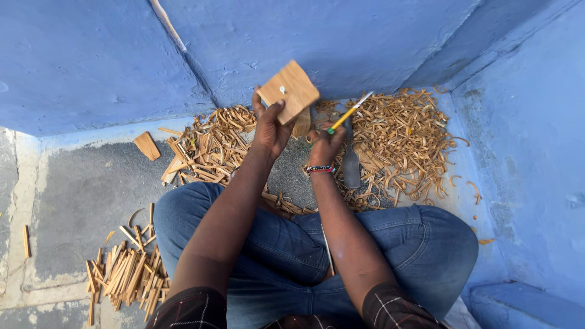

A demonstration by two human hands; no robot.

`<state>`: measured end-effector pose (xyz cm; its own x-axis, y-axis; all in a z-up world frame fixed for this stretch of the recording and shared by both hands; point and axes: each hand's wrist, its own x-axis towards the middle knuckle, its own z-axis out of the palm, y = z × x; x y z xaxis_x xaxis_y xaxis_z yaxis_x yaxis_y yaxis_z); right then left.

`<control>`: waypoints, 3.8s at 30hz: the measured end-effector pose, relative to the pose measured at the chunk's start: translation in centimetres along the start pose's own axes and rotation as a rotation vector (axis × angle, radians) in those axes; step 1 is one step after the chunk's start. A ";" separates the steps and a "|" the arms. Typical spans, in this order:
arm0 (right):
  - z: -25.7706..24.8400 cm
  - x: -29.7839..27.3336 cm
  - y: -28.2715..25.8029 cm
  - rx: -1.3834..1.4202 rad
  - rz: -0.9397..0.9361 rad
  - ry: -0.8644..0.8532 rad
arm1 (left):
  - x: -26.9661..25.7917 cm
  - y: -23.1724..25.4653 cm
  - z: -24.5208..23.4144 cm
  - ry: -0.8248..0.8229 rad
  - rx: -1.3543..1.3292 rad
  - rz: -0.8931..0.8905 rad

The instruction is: The person carves a wooden block using a small tool and a mallet while sitting on the floor, occasionally checking the fit of two wooden pieces together.

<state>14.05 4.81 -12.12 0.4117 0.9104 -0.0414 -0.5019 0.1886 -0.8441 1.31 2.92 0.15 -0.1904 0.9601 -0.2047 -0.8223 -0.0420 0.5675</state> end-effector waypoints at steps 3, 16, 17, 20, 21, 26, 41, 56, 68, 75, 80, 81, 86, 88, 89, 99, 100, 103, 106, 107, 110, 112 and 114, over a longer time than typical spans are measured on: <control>0.9 -1.1 -4.2 -0.144 -0.096 -0.064 | -1.1 0.4 0.9 -0.124 0.014 0.003; 1.4 1.0 -9.4 -0.297 -0.094 -0.441 | -1.0 0.1 -0.1 -0.255 1.465 0.735; 1.8 1.6 -9.0 -0.368 -0.106 -0.449 | -1.0 0.5 0.2 -0.241 1.515 0.865; 1.7 1.8 -7.8 -0.501 -0.122 -0.444 | -1.2 0.8 0.1 -0.019 1.732 1.033; 1.7 1.9 -7.3 -0.489 -0.127 -0.430 | -0.9 1.0 0.0 0.017 1.743 1.015; 0.5 1.7 -4.7 -0.405 -0.003 -0.303 | 1.9 1.1 -0.7 -0.014 1.606 0.905; 2.2 -6.3 -14.7 -0.596 0.075 -0.343 | 2.9 -0.5 -0.2 -0.087 1.571 1.015; -2.8 -10.6 -9.2 -0.630 -0.008 -0.431 | 2.2 -2.0 -0.8 0.220 1.602 0.641; -2.4 -11.7 -8.8 -0.644 0.062 -0.396 | 3.3 -5.0 -2.4 0.099 0.548 -0.334; -2.9 -11.4 -7.1 -0.563 0.061 -0.357 | 4.1 -5.2 -3.1 0.081 0.458 -0.373; -3.4 -11.1 -6.7 -0.575 0.010 -0.422 | 5.9 -6.8 -4.9 -0.004 0.341 -0.327; -3.5 -11.1 -6.8 -0.558 -0.002 -0.444 | 6.1 -7.2 -5.2 -0.011 0.363 -0.312; -3.0 -10.9 -7.4 -0.618 0.013 -0.395 | 7.0 -7.7 -5.7 0.018 0.397 -0.332; -2.9 -11.1 -7.9 -0.643 -0.039 -0.414 | 6.9 -7.6 -5.5 0.013 0.412 -0.325; -2.9 -11.3 -8.3 -0.657 -0.066 -0.424 | 6.7 -7.5 -5.6 0.011 0.417 -0.322; -2.4 -11.7 -9.5 -0.720 -0.027 -0.403 | 6.7 -7.7 -5.5 0.019 0.401 -0.316; -2.1 -11.7 -9.4 -0.714 0.073 -0.367 | 7.0 -7.5 -5.4 0.018 0.417 -0.319; -1.3 -11.4 -9.5 -0.723 0.166 -0.321 | 7.0 -6.9 -4.7 0.010 0.400 -0.298; -0.8 -11.9 -9.9 -0.851 0.049 -0.298 | 5.1 -7.1 -4.7 0.051 0.342 -0.352; -0.4 -12.0 -10.0 -0.905 -0.015 -0.289 | 4.4 -7.2 -4.7 0.067 0.324 -0.379; 1.0 -12.5 -10.0 -1.088 -0.269 -0.231 | 3.2 -7.6 -4.1 0.003 0.233 -0.430; 1.3 -12.9 -9.7 -1.052 -0.241 -0.223 | 2.6 -7.7 -4.1 0.001 0.235 -0.425; 1.3 -12.9 -9.4 -1.004 -0.215 -0.223 | 2.4 -7.7 -3.8 0.025 0.258 -0.398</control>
<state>12.44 -8.22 -2.96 0.2164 0.9605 0.1748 0.4688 0.0549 -0.8816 5.15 4.51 -7.81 0.0967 0.8807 -0.4638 -0.6747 0.4005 0.6200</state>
